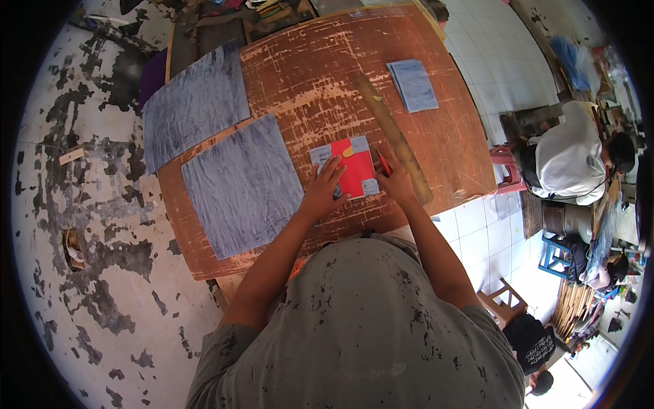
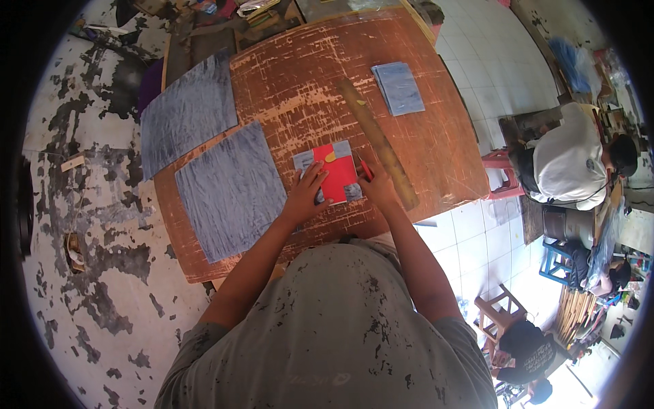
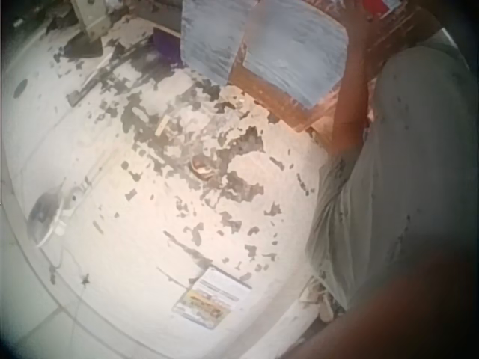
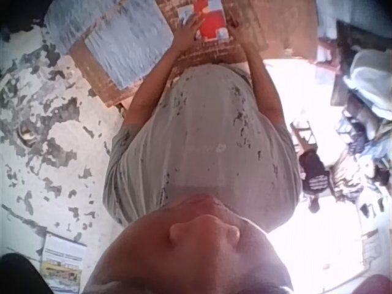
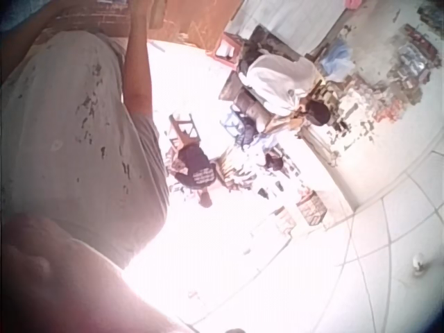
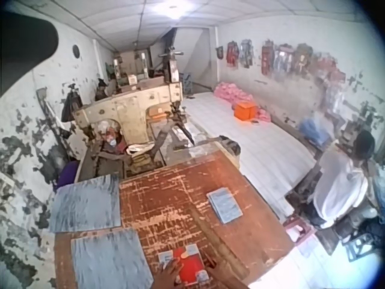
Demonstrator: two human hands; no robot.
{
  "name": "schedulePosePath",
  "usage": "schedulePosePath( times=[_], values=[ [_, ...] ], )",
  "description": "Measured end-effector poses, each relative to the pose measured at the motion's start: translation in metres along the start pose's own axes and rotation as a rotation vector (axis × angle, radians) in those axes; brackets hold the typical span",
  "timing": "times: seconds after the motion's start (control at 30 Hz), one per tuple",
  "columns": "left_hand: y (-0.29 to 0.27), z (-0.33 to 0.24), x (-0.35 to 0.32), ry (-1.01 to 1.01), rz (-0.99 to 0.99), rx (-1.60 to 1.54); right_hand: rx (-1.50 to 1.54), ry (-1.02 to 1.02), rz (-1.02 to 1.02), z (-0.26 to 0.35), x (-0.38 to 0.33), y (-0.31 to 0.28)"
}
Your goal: The person cuts sheets of patterned paper on a wooden table using a wooden ruler and a knife, then aligns a template on the paper and trims the edges with the knife.
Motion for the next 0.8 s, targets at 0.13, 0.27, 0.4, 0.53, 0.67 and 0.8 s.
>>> schedulePosePath(
  times=[0.13, 0.27, 0.4, 0.53, 0.67, 0.8],
  values=[
    [-0.001, -0.002, 0.000, -0.006, 0.008, 0.008, -0.032, -0.009, -0.015, 0.002, -0.001, 0.000],
    [-0.001, -0.002, 0.000, -0.018, 0.010, 0.018, -0.035, -0.002, -0.009, 0.009, -0.004, -0.002],
    [-0.002, -0.004, 0.002, -0.030, 0.027, 0.036, -0.024, 0.015, 0.003, 0.010, -0.003, -0.003],
    [-0.003, -0.006, 0.002, -0.038, 0.042, 0.048, -0.028, 0.003, 0.006, 0.004, -0.001, -0.001],
    [-0.002, -0.005, 0.001, -0.044, 0.037, 0.039, -0.037, -0.011, -0.001, 0.007, -0.003, -0.001],
    [-0.004, -0.006, 0.002, -0.040, 0.030, 0.049, -0.005, 0.004, 0.009, 0.007, -0.003, 0.000]
  ],
)
Point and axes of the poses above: each hand's wrist, its own x-axis towards the middle knuckle, its own y-axis out of the palm, z = x × y, the point moved 5 cm from there along x, towards the middle knuckle, and after that the axes turned 3 degrees about y, right-handed, at the moved point
